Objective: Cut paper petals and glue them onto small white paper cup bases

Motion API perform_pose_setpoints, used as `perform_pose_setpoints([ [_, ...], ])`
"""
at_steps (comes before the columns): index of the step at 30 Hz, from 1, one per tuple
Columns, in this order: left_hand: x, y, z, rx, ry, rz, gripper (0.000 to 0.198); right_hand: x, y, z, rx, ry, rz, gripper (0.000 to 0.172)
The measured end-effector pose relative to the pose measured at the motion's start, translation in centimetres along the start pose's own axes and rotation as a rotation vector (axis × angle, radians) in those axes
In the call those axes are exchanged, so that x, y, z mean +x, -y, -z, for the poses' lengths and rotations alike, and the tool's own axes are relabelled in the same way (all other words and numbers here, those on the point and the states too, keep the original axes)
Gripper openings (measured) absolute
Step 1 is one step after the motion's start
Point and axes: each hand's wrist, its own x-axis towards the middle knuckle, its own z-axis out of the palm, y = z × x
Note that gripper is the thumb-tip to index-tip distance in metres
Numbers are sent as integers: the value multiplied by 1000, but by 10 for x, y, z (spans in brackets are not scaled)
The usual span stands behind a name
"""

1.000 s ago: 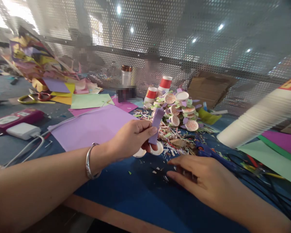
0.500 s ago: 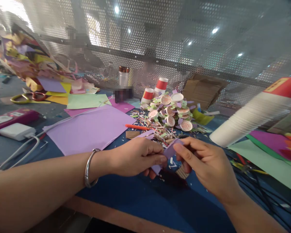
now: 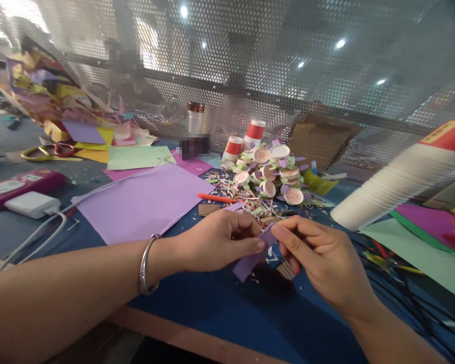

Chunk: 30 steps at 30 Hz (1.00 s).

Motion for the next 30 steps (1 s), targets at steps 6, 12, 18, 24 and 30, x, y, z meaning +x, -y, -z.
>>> perform_pose_setpoints([
  [6,4,0,11,-191,-255,21,17,1,0,7,-328,294,134,27],
  [12,6,1,17,-275,-370,22,18,-3,-2,11,-618,595,168,10],
  [18,8,5,17,-262,-463,15,19,-2,1,11,-572,588,191,11],
  [24,6,2,17,-363,-602,16,16,3,2,13,-357,379,91,21],
  [30,1,-2,2,-589,-420,36,17,4,-2,8,-91,245,21,25],
])
